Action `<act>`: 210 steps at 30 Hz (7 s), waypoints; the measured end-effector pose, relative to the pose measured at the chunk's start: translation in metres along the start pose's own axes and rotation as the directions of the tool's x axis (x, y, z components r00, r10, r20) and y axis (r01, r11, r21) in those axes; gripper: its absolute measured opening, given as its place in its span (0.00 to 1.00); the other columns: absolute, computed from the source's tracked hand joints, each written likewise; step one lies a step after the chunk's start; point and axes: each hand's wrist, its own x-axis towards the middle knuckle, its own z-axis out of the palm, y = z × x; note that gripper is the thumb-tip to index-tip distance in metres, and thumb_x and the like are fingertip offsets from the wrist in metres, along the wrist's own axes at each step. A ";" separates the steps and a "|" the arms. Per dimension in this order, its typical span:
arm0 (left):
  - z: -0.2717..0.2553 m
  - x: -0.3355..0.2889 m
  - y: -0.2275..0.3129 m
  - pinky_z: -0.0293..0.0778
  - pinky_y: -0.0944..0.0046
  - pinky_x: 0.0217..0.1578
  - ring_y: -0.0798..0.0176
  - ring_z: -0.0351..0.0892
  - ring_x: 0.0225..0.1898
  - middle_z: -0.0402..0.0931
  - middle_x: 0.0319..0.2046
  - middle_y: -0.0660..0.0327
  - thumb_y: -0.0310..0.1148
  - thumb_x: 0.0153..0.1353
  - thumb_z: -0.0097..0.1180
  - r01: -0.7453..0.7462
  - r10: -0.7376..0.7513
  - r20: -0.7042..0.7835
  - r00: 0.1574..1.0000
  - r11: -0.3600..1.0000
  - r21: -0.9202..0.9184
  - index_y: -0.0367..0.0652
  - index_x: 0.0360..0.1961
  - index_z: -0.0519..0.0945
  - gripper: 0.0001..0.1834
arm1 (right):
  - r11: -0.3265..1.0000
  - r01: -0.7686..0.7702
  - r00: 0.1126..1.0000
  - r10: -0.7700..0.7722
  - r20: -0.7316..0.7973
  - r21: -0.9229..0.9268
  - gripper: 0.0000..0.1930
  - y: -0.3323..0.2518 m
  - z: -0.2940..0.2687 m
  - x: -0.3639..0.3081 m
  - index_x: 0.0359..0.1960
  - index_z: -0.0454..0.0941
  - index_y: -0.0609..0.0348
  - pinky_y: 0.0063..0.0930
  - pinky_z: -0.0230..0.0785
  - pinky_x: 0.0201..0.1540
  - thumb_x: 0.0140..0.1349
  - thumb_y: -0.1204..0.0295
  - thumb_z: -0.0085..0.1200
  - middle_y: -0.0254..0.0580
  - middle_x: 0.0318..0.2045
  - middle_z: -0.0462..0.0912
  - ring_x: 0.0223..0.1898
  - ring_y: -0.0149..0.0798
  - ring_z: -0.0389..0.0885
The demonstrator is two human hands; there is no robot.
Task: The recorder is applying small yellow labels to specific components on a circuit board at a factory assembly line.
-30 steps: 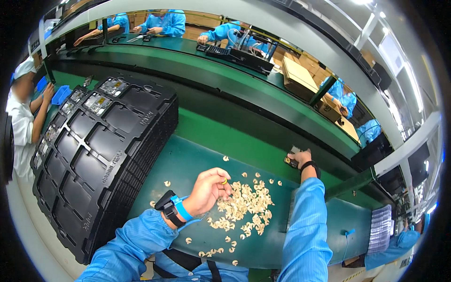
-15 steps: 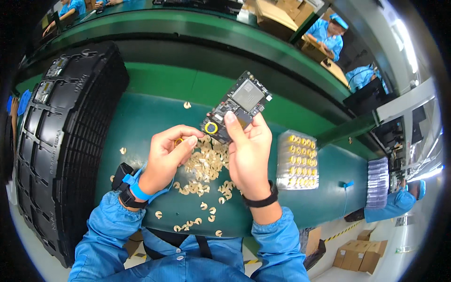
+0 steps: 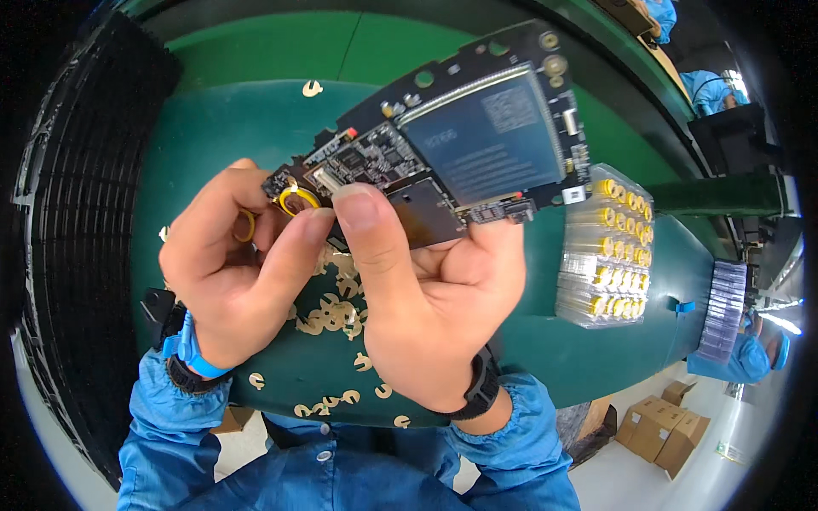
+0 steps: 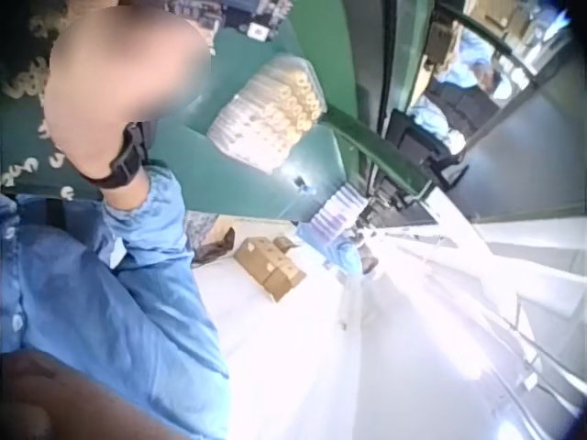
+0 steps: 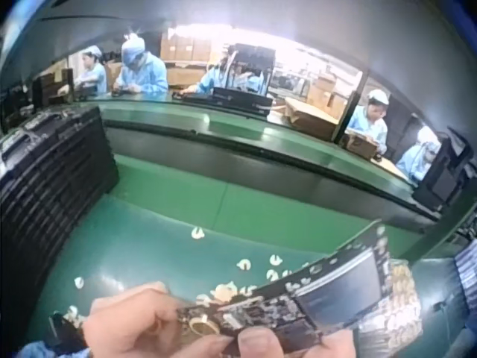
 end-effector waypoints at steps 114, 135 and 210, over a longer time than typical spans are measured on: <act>-0.001 0.007 -0.005 0.51 0.73 0.21 0.81 0.58 0.20 0.69 0.19 0.73 0.30 0.70 0.59 0.499 -0.398 0.301 0.866 0.695 -0.517 0.37 0.29 0.79 0.11 | 0.979 -0.190 0.982 0.190 -0.009 -0.070 0.12 0.003 -0.006 0.014 0.51 0.75 0.67 0.21 0.76 0.46 0.69 0.80 0.60 0.41 0.44 0.85 0.42 0.25 0.83; 0.000 0.004 -0.006 0.52 0.74 0.21 0.82 0.59 0.21 0.69 0.20 0.73 0.30 0.71 0.61 0.468 -0.354 0.312 0.881 0.743 -0.478 0.42 0.27 0.72 0.14 | 0.959 -0.283 0.959 0.282 -0.013 -0.014 0.12 0.003 -0.008 0.015 0.51 0.75 0.67 0.22 0.75 0.49 0.69 0.78 0.60 0.39 0.45 0.85 0.44 0.25 0.82; -0.004 0.001 -0.003 0.52 0.76 0.27 0.83 0.59 0.27 0.69 0.24 0.74 0.27 0.66 0.65 0.379 -0.296 0.242 0.924 0.793 -0.477 0.44 0.26 0.70 0.16 | 0.971 -0.240 0.963 0.238 0.127 0.006 0.16 -0.002 -0.007 0.014 0.56 0.73 0.66 0.28 0.75 0.54 0.67 0.84 0.59 0.43 0.47 0.84 0.46 0.32 0.83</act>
